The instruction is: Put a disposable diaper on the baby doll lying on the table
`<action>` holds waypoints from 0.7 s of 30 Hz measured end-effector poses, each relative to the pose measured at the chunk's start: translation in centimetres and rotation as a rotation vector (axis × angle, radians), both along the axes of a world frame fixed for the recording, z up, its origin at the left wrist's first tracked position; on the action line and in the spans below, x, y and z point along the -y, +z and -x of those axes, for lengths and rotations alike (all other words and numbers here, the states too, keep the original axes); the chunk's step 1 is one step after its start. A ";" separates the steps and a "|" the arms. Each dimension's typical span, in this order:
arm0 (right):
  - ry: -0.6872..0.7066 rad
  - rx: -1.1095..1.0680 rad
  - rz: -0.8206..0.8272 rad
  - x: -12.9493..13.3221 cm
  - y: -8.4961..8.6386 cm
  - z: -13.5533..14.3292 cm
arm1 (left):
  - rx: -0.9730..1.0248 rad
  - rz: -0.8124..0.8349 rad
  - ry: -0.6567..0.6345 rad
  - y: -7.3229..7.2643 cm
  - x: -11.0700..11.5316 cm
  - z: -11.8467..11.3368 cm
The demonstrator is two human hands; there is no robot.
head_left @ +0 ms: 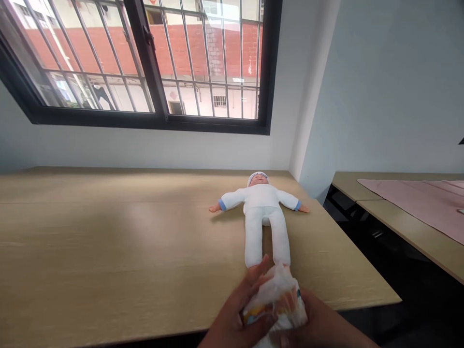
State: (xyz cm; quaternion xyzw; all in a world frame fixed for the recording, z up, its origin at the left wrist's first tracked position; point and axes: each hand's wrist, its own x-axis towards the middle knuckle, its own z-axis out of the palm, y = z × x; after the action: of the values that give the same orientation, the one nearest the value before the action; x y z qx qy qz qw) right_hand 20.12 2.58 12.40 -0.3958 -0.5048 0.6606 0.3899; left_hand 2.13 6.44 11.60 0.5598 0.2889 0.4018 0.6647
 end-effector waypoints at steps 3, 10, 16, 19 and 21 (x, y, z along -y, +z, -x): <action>0.020 0.017 -0.070 -0.6 0.4 -0.5 | 0.001 -0.131 0.149 0.8 -1.5 0.8; -0.542 0.057 0.031 -3.2 0.9 -1.4 | 0.142 0.057 0.338 -0.9 -5.5 2.7; -0.451 -0.063 0.110 -4.2 1.0 -0.8 | 0.270 0.337 -0.124 -1.8 -4.6 1.2; -0.419 -0.064 0.095 -4.0 0.9 -0.6 | 0.254 0.377 -0.156 -0.6 -4.2 0.6; -0.415 -0.038 0.096 -3.9 0.8 -0.7 | 0.261 0.357 -0.091 -0.3 -4.4 0.5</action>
State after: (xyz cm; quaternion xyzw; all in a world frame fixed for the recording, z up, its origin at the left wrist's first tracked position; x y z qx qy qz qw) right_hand 20.83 6.50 13.22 -0.4968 -0.3731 0.5970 0.5075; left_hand 1.63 10.80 11.30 0.3891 0.2413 0.3828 0.8024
